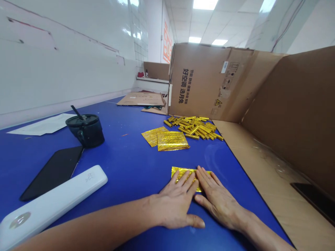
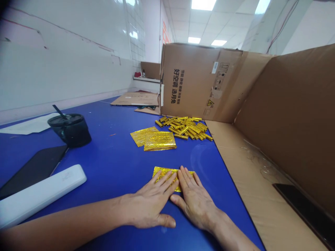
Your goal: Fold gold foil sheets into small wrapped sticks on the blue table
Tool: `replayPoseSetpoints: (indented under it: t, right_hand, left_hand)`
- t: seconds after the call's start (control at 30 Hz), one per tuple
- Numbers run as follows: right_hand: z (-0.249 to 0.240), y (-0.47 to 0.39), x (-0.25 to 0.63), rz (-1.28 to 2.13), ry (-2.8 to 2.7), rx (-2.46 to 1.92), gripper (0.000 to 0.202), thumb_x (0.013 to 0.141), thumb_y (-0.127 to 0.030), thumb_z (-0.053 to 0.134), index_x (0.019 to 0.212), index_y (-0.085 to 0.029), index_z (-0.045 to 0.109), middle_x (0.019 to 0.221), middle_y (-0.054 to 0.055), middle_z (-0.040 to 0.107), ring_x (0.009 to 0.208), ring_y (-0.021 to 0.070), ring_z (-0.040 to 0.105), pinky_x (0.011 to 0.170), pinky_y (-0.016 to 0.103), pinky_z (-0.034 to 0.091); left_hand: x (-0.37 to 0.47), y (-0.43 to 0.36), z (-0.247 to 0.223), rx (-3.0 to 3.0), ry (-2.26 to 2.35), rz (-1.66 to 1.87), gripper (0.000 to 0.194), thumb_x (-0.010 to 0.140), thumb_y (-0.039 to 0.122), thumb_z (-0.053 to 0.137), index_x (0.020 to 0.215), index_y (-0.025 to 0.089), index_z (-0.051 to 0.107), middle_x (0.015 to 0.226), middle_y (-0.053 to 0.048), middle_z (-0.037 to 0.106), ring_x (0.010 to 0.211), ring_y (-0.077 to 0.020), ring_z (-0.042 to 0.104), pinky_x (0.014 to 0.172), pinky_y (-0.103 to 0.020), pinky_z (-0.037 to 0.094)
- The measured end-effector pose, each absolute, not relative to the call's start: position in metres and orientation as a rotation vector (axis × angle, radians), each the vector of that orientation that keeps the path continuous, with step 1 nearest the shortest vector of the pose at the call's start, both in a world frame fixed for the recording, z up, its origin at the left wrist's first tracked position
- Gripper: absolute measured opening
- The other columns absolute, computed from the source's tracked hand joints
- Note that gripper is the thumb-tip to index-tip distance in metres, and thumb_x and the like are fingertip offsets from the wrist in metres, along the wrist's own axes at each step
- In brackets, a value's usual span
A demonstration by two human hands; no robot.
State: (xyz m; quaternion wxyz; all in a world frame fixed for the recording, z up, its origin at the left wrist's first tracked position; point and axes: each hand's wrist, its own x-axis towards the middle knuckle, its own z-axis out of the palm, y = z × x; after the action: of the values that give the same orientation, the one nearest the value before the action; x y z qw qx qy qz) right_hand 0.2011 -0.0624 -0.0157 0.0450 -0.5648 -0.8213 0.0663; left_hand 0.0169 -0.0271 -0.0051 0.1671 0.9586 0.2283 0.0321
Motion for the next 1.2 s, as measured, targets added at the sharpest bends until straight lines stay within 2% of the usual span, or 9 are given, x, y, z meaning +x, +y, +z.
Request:
replayPoseSetpoints:
  t: [0.1, 0.23, 0.43, 0.57, 0.77, 0.9, 1.07, 1.2]
  right_hand:
    - [-0.014, -0.062, 0.202, 0.155, -2.54, -1.758, 0.067, 0.082, -0.051, 0.03, 0.134, -0.01, 0.015, 0.139, 0.012, 0.009, 0.127, 0.0213, 0.005, 0.103, 0.042, 0.011]
    - [-0.011, -0.063, 0.198, 0.157, -2.538, -1.783, 0.068, 0.081, -0.053, 0.03, 0.133, -0.009, 0.018, 0.139, 0.013, 0.009, 0.127, 0.0222, 0.005, 0.102, 0.043, 0.012]
    - [-0.009, -0.064, 0.195, 0.182, -2.517, -1.82, 0.068, 0.082, -0.05, 0.029, 0.133, -0.007, 0.018, 0.139, 0.014, 0.009, 0.126, 0.0231, 0.005, 0.102, 0.044, 0.012]
    - [-0.005, -0.063, 0.194, 0.206, -2.545, -1.821, 0.068, 0.08, -0.045, 0.033, 0.133, -0.005, 0.016, 0.138, 0.015, 0.011, 0.126, 0.0241, 0.007, 0.102, 0.044, 0.011]
    - [-0.008, -0.06, 0.199, 0.251, -2.589, -1.781, 0.071, 0.076, -0.044, 0.042, 0.134, -0.014, 0.014, 0.139, 0.013, 0.012, 0.126, 0.0268, 0.008, 0.101, 0.048, 0.008]
    - [-0.014, -0.057, 0.202, 0.202, -2.548, -1.79, 0.073, 0.075, -0.042, 0.044, 0.134, -0.01, 0.015, 0.139, 0.016, 0.013, 0.127, 0.0254, 0.007, 0.101, 0.046, 0.008]
    - [-0.013, -0.041, 0.214, 0.181, -2.567, -1.732, 0.066, 0.082, -0.048, 0.029, 0.135, -0.012, 0.012, 0.14, 0.011, 0.01, 0.127, 0.0214, 0.004, 0.101, 0.045, 0.009]
    - [-0.01, -0.022, 0.226, 0.164, -2.58, -1.762, 0.067, 0.082, -0.055, 0.02, 0.134, -0.012, 0.014, 0.14, 0.011, 0.011, 0.127, 0.0217, 0.004, 0.1, 0.048, 0.008]
  left_hand:
    - [0.01, -0.023, -0.007, 2.728, 0.702, 0.044, 0.092, 0.071, 0.072, 0.022, 0.134, 0.007, 0.004, 0.138, -0.015, -0.003, 0.126, -0.0256, -0.008, 0.102, -0.044, 0.003]
    - [-0.001, -0.015, -0.004, 2.748, 0.798, -0.038, 0.092, 0.071, 0.071, 0.022, 0.133, 0.006, 0.003, 0.138, -0.016, -0.005, 0.126, -0.0245, -0.008, 0.102, -0.044, 0.002]
    - [0.01, -0.006, 0.003, 2.703, 0.914, -0.138, 0.099, 0.068, 0.075, 0.018, 0.132, 0.001, 0.004, 0.137, -0.02, -0.003, 0.125, -0.0282, -0.008, 0.1, -0.049, 0.001]
    - [0.041, -0.01, 0.004, 2.715, 0.76, -0.043, 0.098, 0.067, 0.075, 0.021, 0.133, 0.005, -0.001, 0.138, -0.017, -0.005, 0.125, -0.0268, -0.01, 0.101, -0.046, 0.003]
    - [0.065, -0.014, 0.001, 2.698, 0.577, 0.025, 0.094, 0.07, 0.071, 0.027, 0.134, 0.009, -0.003, 0.139, -0.013, -0.008, 0.125, -0.0248, -0.011, 0.103, -0.041, 0.005]
    - [0.055, -0.006, -0.002, 2.713, 0.589, 0.031, 0.092, 0.071, 0.071, 0.023, 0.134, 0.009, -0.004, 0.139, -0.013, -0.007, 0.126, -0.025, -0.008, 0.102, -0.042, 0.004]
    - [0.032, 0.005, -0.003, 2.782, 0.648, -0.004, 0.09, 0.073, 0.07, 0.021, 0.133, 0.007, -0.001, 0.139, -0.015, -0.003, 0.126, -0.0232, -0.006, 0.102, -0.041, 0.003]
    - [0.01, 0.005, -0.001, 2.814, 0.66, -0.048, 0.088, 0.072, 0.07, 0.022, 0.134, 0.008, 0.007, 0.139, -0.016, 0.002, 0.127, -0.0233, -0.005, 0.102, -0.04, 0.004]
